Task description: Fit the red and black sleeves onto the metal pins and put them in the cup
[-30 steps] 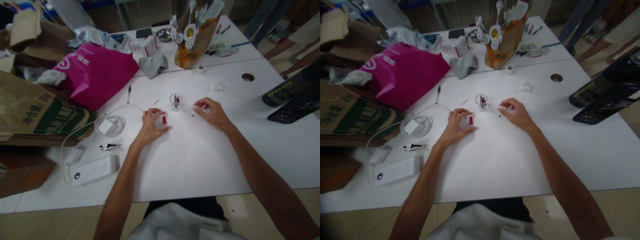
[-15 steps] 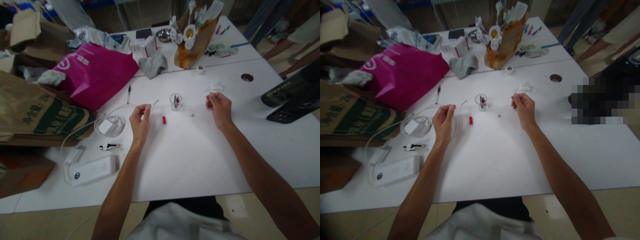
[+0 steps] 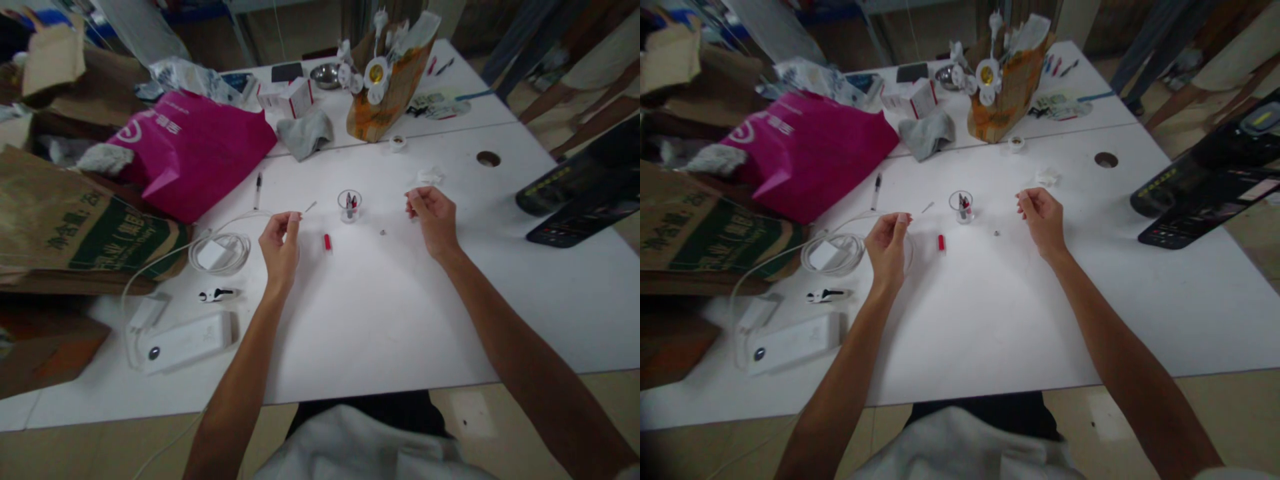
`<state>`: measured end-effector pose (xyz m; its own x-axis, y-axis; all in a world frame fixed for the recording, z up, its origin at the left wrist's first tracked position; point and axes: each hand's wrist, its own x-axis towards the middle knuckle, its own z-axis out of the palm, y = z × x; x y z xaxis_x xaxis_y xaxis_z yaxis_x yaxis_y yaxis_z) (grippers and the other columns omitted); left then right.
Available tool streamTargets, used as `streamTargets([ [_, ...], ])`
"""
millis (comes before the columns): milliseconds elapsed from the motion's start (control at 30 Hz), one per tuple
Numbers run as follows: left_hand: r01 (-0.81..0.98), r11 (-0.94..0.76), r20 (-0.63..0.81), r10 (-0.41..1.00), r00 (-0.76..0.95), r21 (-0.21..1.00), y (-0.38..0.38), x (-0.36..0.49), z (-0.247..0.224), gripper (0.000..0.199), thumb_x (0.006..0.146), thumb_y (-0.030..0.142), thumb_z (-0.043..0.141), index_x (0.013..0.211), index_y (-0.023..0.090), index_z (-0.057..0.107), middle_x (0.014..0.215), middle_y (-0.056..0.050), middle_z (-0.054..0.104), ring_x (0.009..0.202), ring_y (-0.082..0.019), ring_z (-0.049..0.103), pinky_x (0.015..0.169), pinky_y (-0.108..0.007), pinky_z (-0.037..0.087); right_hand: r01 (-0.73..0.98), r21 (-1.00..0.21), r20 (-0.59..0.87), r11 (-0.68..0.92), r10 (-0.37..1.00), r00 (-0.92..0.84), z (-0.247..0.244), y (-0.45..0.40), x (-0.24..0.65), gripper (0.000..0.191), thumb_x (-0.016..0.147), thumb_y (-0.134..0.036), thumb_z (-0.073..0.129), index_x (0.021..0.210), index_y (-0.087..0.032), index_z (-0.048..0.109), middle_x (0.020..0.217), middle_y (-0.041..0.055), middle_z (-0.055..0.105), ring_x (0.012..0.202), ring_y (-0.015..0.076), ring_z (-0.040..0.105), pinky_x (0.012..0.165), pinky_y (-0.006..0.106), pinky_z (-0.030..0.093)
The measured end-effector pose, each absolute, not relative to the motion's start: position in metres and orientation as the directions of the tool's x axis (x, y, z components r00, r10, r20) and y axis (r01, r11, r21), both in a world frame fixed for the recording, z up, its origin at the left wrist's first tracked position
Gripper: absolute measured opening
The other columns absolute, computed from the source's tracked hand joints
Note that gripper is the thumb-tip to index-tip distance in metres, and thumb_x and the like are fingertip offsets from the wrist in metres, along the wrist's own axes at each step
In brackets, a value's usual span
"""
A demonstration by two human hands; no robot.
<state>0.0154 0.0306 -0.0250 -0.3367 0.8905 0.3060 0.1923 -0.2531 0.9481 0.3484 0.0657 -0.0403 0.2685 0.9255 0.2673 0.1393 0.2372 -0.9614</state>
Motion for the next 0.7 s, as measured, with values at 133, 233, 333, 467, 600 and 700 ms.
streamTargets([
  [133, 0.194, -0.275, 0.326, 0.889, -0.321, 0.942, 0.030, 0.016, -0.028, 0.035, 0.108, 0.057, 0.079, 0.106, 0.023, 0.083, 0.104, -0.005, 0.083, 0.100, -0.020, 0.077, 0.095, -0.032, 0.057, 0.276, -0.904, 0.388, 0.326, 0.898, 0.209, -0.019, 0.069, 0.336, 0.051, 0.095, -0.078, 0.085, 0.098, -0.027, 0.079, 0.096, 0.0036, 0.079, 0.082, 0.0192, 0.073, 0.073, 0.035, 0.061],
  [233, 0.203, -0.276, 0.330, 0.889, -0.317, 0.940, 0.028, 0.017, -0.028, 0.036, 0.108, 0.059, 0.078, 0.105, 0.023, 0.083, 0.104, -0.005, 0.084, 0.099, -0.021, 0.076, 0.095, -0.033, 0.057, 0.418, -0.797, 0.500, 0.436, 0.865, 0.051, 0.010, 0.085, 0.321, 0.035, 0.102, -0.063, 0.081, 0.098, -0.029, 0.078, 0.110, 0.0061, 0.080, 0.092, 0.0227, 0.076, 0.076, 0.039, 0.062],
  [333, 0.225, -0.261, 0.324, 0.891, -0.319, 0.939, 0.027, 0.018, -0.026, 0.039, 0.108, 0.061, 0.077, 0.104, 0.023, 0.083, 0.104, -0.005, 0.085, 0.100, -0.022, 0.077, 0.095, -0.034, 0.058, 0.514, -0.668, 0.541, 0.538, 0.825, -0.161, 0.042, 0.108, 0.305, 0.023, 0.101, -0.052, 0.084, 0.096, -0.030, 0.079, 0.116, 0.0082, 0.081, 0.105, 0.0280, 0.076, 0.083, 0.044, 0.065],
  [467, 0.241, -0.251, 0.319, 0.898, -0.303, 0.938, 0.025, 0.018, -0.023, 0.038, 0.108, 0.060, 0.078, 0.104, 0.023, 0.083, 0.104, -0.005, 0.085, 0.100, -0.022, 0.077, 0.095, -0.034, 0.057, 0.598, -0.570, 0.447, 0.564, 0.823, -0.351, 0.068, 0.132, 0.287, 0.017, 0.100, -0.046, 0.085, 0.093, -0.030, 0.082, 0.112, 0.0094, 0.082, 0.109, 0.0328, 0.075, 0.095, 0.052, 0.066],
  [600, 0.240, -0.237, 0.306, 0.901, -0.308, 0.941, 0.024, 0.018, -0.023, 0.035, 0.108, 0.057, 0.080, 0.104, 0.023, 0.082, 0.103, -0.005, 0.084, 0.098, -0.021, 0.076, 0.094, -0.034, 0.057, 0.692, -0.460, 0.392, 0.556, 0.827, -0.404, 0.075, 0.135, 0.278, 0.014, 0.102, -0.043, 0.082, 0.097, -0.029, 0.085, 0.120, 0.0111, 0.083, 0.119, 0.0364, 0.074, 0.111, 0.057, 0.060],
  [700, 0.217, -0.247, 0.305, 0.904, -0.299, 0.944, 0.022, 0.019, -0.022, 0.031, 0.108, 0.054, 0.080, 0.105, 0.024, 0.083, 0.104, -0.005, 0.084, 0.098, -0.021, 0.076, 0.094, -0.034, 0.056, 0.730, -0.403, 0.335, 0.552, 0.831, -0.444, 0.078, 0.131, 0.278, 0.018, 0.104, -0.045, 0.080, 0.106, -0.029, 0.087, 0.128, 0.0127, 0.082, 0.128, 0.0397, 0.073, 0.118, 0.060, 0.055],
])
